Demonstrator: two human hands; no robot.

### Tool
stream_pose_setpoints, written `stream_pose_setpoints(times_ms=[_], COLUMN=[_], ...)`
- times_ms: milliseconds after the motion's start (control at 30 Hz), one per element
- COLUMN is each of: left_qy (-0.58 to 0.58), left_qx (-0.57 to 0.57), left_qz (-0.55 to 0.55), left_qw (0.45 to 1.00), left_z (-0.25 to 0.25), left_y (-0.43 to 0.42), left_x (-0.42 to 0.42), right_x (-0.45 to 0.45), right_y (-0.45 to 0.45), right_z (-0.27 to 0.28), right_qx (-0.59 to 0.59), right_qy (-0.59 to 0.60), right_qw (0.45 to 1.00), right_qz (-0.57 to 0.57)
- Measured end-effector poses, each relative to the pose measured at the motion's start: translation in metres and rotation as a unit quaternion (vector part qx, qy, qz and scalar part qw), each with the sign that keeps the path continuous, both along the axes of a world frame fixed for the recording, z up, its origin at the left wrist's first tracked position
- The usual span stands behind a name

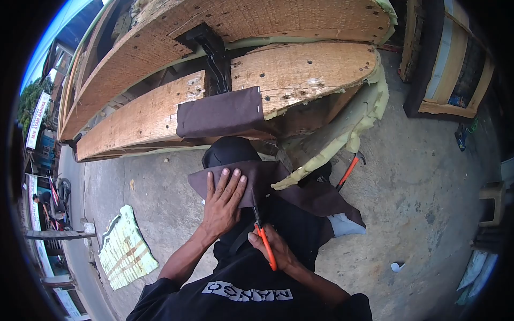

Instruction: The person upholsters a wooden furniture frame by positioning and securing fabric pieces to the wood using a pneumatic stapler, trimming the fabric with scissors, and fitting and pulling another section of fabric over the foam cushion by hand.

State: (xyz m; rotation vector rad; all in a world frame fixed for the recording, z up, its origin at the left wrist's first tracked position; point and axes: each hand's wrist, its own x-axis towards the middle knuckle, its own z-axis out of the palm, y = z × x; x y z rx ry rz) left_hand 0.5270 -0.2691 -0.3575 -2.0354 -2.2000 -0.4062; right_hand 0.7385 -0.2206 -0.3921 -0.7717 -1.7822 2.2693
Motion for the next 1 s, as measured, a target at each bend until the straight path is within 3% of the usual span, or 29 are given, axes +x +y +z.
stream_pose_setpoints(times_ms=[100, 167, 300, 367, 600, 667, 800, 867, 1000], left_qy=[-0.001, 0.002, 0.004, 0.002, -0.002, 0.002, -0.006, -0.005, -0.032], left_qx=[0.028, 0.037, 0.024, 0.025, 0.042, 0.048, 0.049, 0.043, 0.075], left_qz=[0.009, 0.012, 0.029, 0.029, 0.019, 0.018, 0.025, 0.021, -0.011], left_qw=[1.0, 0.999, 0.999, 0.999, 0.999, 0.999, 0.998, 0.999, 0.997], left_z=[-0.007, -0.008, -0.009, -0.01, -0.012, -0.012, -0.012, -0.012, -0.019], left_y=[-0.003, -0.004, -0.004, -0.004, -0.008, -0.008, -0.009, -0.012, -0.016], left_x=[0.003, 0.004, 0.005, 0.006, 0.004, 0.004, 0.005, 0.005, 0.006], right_x=[-0.003, -0.002, 0.005, 0.006, -0.018, -0.018, -0.01, -0.015, -0.03], right_y=[0.0, -0.004, 0.001, 0.003, 0.011, 0.012, 0.017, 0.014, 0.02], right_z=[0.001, -0.012, 0.018, 0.028, 0.013, 0.009, 0.033, 0.034, 0.018], right_qx=[-0.047, 0.038, 0.125, -0.05, -0.038, 0.023, -0.04, -0.098, -0.063], right_qy=[-0.014, -0.037, -0.03, -0.095, -0.01, 0.003, -0.07, -0.026, 0.069], right_qw=[0.998, 0.998, 0.991, 0.994, 0.997, 0.998, 0.997, 0.994, 0.992], right_qz=[-0.024, -0.017, -0.036, -0.012, -0.064, -0.054, -0.01, -0.031, -0.085])
